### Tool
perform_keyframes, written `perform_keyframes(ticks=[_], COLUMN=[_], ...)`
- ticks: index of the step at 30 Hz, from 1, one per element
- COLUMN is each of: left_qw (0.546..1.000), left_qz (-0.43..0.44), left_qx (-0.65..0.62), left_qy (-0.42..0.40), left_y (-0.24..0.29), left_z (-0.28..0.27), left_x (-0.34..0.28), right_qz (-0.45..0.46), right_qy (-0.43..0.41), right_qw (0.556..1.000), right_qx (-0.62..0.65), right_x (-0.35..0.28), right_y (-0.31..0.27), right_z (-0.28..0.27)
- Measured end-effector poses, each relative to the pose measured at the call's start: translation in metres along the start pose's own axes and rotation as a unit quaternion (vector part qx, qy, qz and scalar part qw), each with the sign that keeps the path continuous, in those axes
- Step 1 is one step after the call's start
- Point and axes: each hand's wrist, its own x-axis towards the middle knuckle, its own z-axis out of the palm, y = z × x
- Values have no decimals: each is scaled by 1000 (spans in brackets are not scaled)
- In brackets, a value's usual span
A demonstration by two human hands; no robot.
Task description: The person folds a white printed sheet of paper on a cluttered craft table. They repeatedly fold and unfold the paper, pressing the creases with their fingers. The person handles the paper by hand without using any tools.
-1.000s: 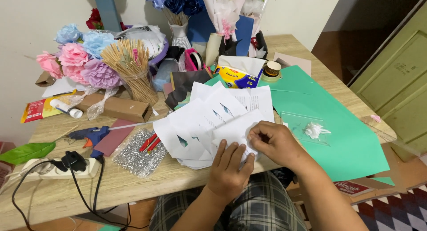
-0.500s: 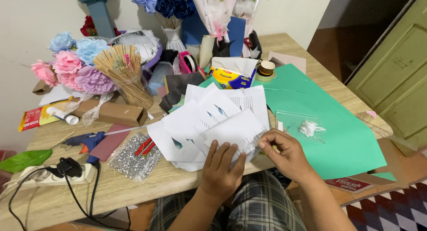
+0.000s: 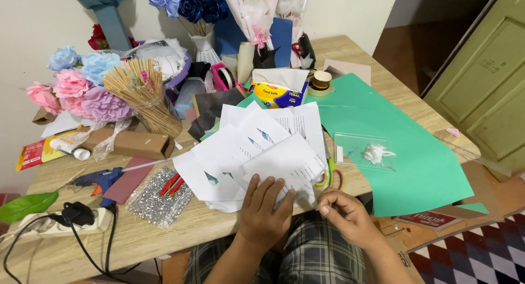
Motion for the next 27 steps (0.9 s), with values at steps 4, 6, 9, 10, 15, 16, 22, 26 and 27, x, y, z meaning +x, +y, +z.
perform_keyframes(ticks=[4,6,9,10,15,16,22,26,27], left_qw=[1000,1000,1000,1000,1000,1000,999,999,999], left_qz=[-1,-4,-2,-3,-12,-11,-28,-23,-26], left_qx=[9,1,10,11,1,1,-22,-18,-18], left_qy=[5,2,10,10,12,14,1,13,9], left_y=[2,3,5,5,7,6,0,0,0], left_z=[-1,-3,-5,-5,-3,-2,2,4,4], left_x=[2,2,7,7,6,5,0,1,0], right_qz=[-10,-18,-47,-47,-43,-45,-76,-108,-111], right_qy=[-4,-25,-53,-54,-95,-94,-13,86,116], right_qw=[1000,1000,997,997,992,992,995,989,986], right_qx=[5,5,-26,-26,-73,-74,-65,-50,-35], right_x=[-2,-2,-3,-3,1,1,-8,-20,-24], right_y=[-1,-4,-8,-11,-25,-25,-6,3,5], right_z=[4,3,-1,1,14,15,16,3,0])
